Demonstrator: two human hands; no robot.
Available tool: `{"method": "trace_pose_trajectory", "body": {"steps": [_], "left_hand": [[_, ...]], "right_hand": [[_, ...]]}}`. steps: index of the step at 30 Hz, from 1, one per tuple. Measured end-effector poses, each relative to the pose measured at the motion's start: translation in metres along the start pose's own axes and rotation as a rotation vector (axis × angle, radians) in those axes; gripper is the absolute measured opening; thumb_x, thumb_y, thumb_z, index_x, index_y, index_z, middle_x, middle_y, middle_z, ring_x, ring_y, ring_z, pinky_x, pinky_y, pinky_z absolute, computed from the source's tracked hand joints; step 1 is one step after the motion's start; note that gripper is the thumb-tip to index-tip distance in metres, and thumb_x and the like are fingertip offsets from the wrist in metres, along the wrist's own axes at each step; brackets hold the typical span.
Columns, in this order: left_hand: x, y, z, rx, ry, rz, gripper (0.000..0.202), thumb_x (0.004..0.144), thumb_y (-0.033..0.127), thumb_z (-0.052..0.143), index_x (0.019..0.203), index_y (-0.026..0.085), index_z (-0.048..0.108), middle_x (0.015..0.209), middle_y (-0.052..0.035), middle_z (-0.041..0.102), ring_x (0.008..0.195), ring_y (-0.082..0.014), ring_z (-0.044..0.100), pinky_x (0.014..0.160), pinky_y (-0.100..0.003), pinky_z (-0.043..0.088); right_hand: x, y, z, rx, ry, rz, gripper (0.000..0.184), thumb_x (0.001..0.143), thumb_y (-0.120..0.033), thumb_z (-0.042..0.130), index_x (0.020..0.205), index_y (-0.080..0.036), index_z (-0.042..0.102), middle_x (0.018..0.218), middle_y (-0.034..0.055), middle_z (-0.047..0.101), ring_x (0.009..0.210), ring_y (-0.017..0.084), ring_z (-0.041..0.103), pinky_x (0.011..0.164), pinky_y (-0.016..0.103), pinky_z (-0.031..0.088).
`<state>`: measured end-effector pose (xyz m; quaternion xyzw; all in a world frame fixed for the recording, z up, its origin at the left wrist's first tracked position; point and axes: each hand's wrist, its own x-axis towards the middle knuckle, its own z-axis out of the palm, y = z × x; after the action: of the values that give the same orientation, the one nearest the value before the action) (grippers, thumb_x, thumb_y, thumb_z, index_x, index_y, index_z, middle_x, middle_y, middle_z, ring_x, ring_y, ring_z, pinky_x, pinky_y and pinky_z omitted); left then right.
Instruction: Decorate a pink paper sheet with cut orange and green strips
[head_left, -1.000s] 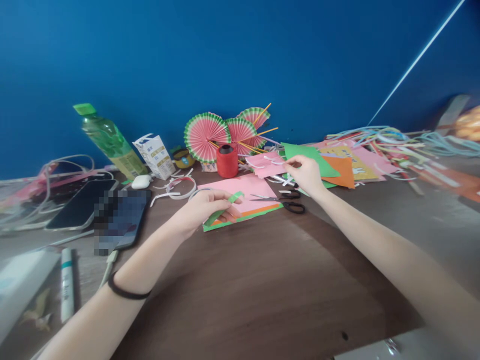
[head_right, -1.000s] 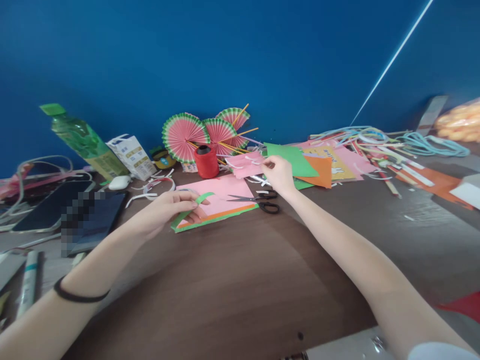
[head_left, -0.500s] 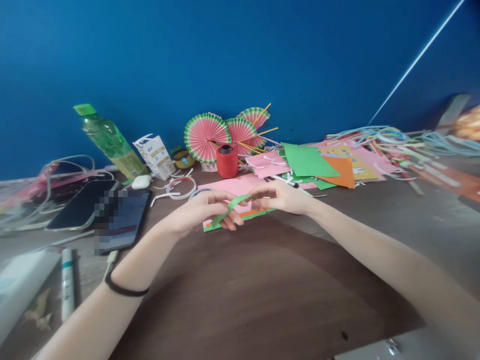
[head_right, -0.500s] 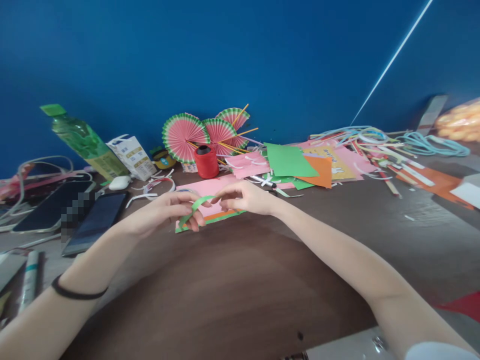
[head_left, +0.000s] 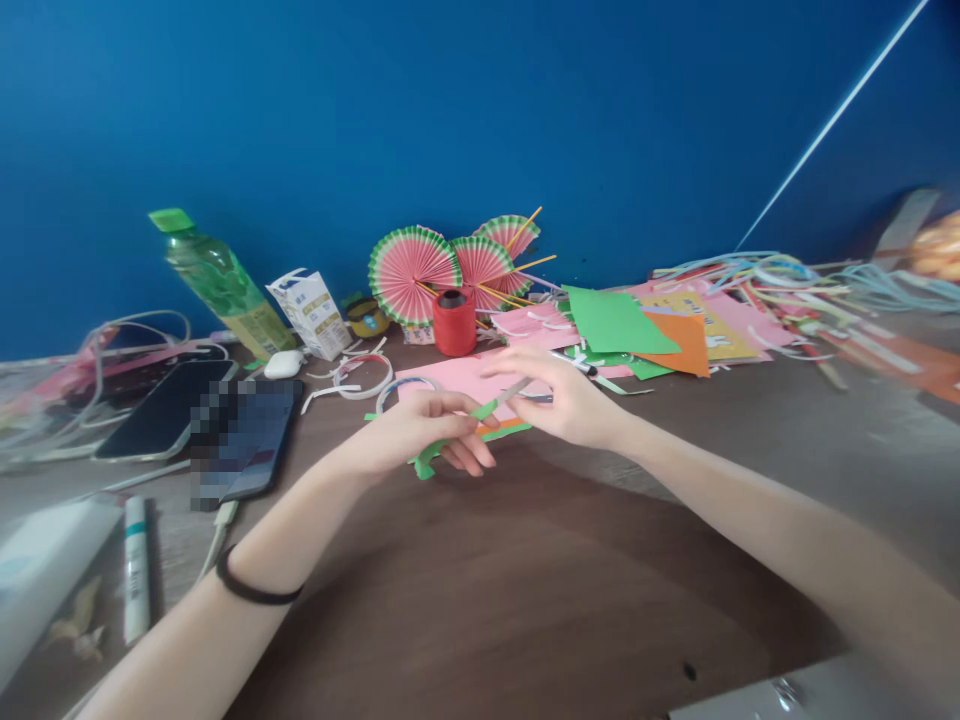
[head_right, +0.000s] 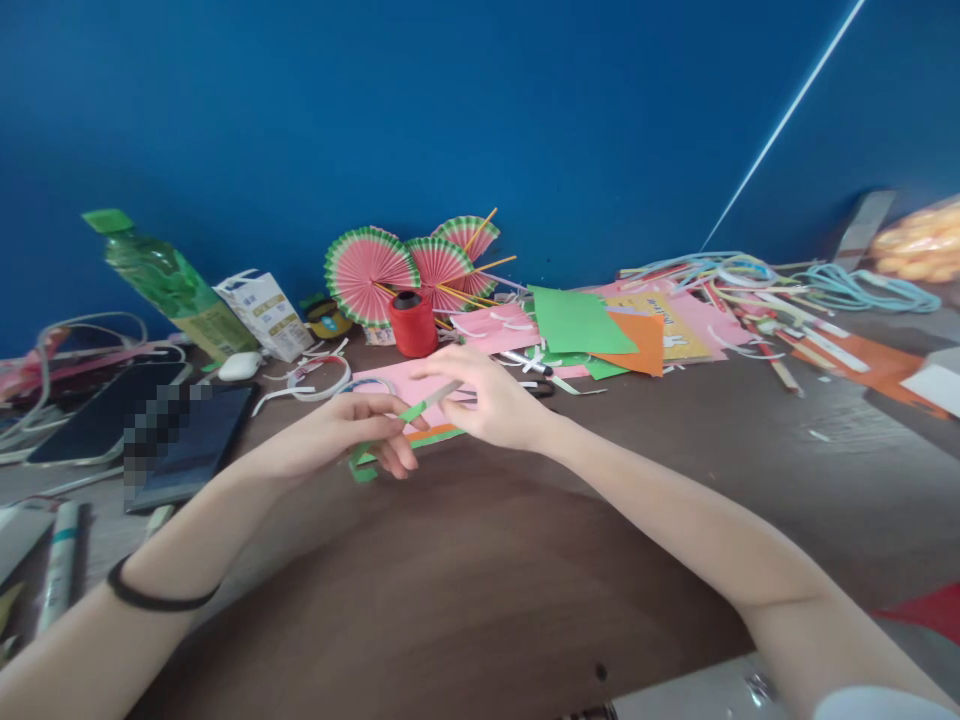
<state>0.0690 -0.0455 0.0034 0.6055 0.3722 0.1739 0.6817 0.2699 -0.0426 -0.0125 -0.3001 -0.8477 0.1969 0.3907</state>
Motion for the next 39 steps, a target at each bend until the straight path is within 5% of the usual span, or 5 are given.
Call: {"method": "trace_pose_trajectory", "body": {"steps": [7, 17, 22, 39], "left_hand": [[0.001, -0.001, 0.001, 0.003, 0.16, 0.043, 0.021, 0.076, 0.023, 0.054, 0.094, 0.012, 0.057, 0.086, -0.0106, 0.07, 0.064, -0.0158, 0.066, 0.059, -0.024, 0.049], [-0.001, 0.005, 0.014, 0.252, 0.195, 0.14, 0.034, 0.075, 0.018, 0.049, 0.108, 0.016, 0.058, 0.103, -0.0062, 0.065, 0.078, -0.0144, 0.063, 0.071, -0.025, 0.047], [-0.002, 0.003, 0.018, 0.382, 0.237, 0.166, 0.035, 0.076, 0.019, 0.048, 0.108, 0.017, 0.061, 0.091, -0.0037, 0.068, 0.083, -0.0167, 0.062, 0.077, -0.027, 0.046], [0.0, -0.001, 0.018, 0.317, 0.21, 0.164, 0.038, 0.077, 0.018, 0.048, 0.113, 0.016, 0.059, 0.09, -0.0045, 0.07, 0.081, -0.0154, 0.063, 0.083, -0.028, 0.046]], "right_hand": [[-0.002, 0.0, -0.002, -0.134, 0.336, -0.046, 0.019, 0.072, -0.009, 0.048, 0.087, -0.019, 0.054, 0.09, 0.0054, 0.052, 0.093, 0.019, 0.049, 0.082, 0.037, 0.041], [-0.004, -0.001, 0.014, -0.18, 0.227, 0.01, 0.006, 0.079, -0.017, 0.055, 0.076, -0.018, 0.06, 0.078, 0.0036, 0.061, 0.078, 0.016, 0.056, 0.075, 0.034, 0.042], [-0.005, -0.001, 0.014, -0.204, 0.216, 0.002, 0.006, 0.077, -0.016, 0.058, 0.073, -0.017, 0.061, 0.074, 0.0036, 0.062, 0.074, 0.016, 0.055, 0.07, 0.032, 0.042], [-0.006, 0.0, 0.016, -0.261, 0.218, -0.054, 0.008, 0.076, -0.015, 0.055, 0.07, -0.017, 0.06, 0.071, 0.0038, 0.062, 0.071, 0.016, 0.054, 0.067, 0.031, 0.041]]}}
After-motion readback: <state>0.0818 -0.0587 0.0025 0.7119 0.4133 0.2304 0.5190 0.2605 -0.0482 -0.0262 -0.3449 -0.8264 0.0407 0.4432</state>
